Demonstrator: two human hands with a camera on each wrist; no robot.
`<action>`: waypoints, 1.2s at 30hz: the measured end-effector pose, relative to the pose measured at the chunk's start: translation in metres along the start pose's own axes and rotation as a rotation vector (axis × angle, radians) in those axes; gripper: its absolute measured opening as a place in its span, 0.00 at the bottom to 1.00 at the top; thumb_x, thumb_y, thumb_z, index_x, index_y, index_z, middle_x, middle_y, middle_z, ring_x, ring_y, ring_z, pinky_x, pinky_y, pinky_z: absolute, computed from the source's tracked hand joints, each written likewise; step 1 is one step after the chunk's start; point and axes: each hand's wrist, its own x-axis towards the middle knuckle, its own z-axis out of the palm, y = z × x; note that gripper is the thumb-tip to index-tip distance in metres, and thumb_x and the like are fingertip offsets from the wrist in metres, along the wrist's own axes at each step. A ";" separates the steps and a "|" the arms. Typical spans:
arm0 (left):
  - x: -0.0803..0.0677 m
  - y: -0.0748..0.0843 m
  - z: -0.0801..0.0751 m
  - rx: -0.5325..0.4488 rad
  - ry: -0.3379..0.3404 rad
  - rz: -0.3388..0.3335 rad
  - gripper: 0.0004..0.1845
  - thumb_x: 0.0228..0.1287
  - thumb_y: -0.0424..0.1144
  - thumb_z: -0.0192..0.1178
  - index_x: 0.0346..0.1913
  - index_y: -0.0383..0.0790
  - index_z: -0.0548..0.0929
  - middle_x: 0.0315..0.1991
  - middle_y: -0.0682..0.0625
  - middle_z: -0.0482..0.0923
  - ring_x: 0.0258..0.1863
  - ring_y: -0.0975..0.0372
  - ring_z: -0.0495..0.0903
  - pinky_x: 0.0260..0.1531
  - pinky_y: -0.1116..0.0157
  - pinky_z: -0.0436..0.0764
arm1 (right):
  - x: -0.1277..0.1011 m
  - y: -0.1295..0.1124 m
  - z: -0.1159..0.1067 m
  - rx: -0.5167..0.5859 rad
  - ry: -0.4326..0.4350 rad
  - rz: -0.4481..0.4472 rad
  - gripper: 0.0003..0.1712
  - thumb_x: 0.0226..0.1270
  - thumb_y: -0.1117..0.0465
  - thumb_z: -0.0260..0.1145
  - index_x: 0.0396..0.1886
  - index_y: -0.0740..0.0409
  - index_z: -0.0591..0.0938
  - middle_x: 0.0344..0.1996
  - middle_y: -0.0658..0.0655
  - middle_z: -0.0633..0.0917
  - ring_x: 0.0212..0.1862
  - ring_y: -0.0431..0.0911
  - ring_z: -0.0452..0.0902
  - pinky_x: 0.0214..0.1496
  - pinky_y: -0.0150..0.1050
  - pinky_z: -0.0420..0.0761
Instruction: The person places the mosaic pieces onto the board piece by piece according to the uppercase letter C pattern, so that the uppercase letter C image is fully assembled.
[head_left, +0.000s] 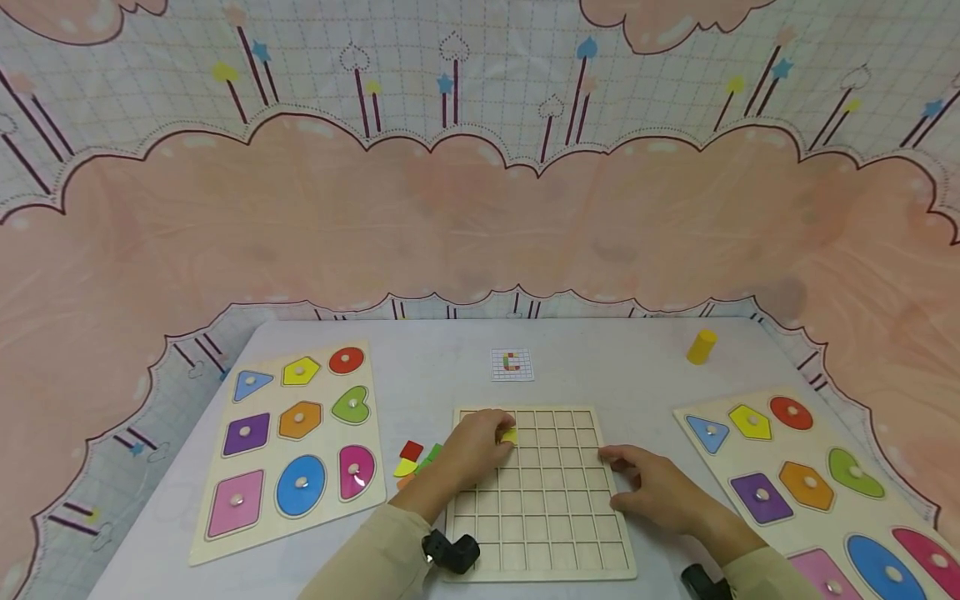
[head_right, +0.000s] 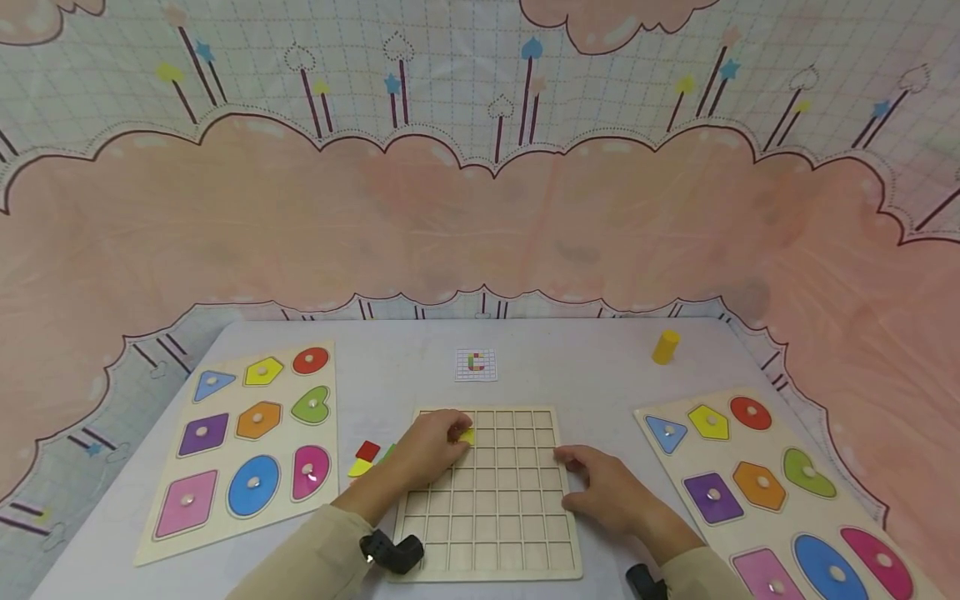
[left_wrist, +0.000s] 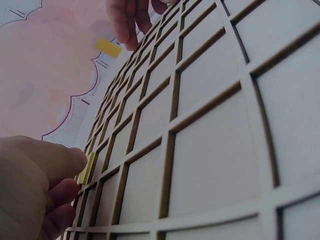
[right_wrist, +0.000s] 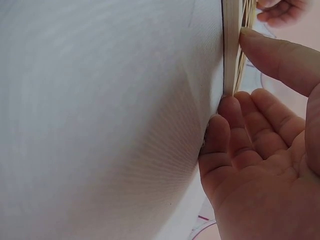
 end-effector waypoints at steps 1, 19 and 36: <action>-0.001 0.000 -0.001 0.002 0.002 -0.002 0.14 0.63 0.33 0.66 0.51 0.36 0.84 0.36 0.53 0.79 0.36 0.61 0.75 0.43 0.61 0.79 | 0.000 0.000 0.000 0.003 0.000 0.000 0.37 0.56 0.63 0.76 0.66 0.63 0.75 0.58 0.58 0.80 0.60 0.56 0.74 0.59 0.54 0.75; -0.037 -0.015 -0.044 -0.025 0.045 -0.074 0.19 0.63 0.34 0.68 0.56 0.33 0.81 0.51 0.44 0.82 0.53 0.51 0.80 0.55 0.51 0.79 | 0.001 0.001 0.001 -0.010 0.004 -0.002 0.37 0.55 0.63 0.76 0.65 0.63 0.75 0.57 0.57 0.80 0.60 0.55 0.74 0.58 0.53 0.76; -0.081 -0.045 -0.072 0.025 0.087 -0.216 0.20 0.57 0.33 0.72 0.53 0.34 0.83 0.48 0.46 0.83 0.49 0.52 0.81 0.49 0.53 0.82 | -0.006 -0.007 0.003 0.072 -0.007 0.073 0.39 0.52 0.62 0.78 0.65 0.61 0.76 0.60 0.60 0.79 0.61 0.57 0.74 0.59 0.54 0.75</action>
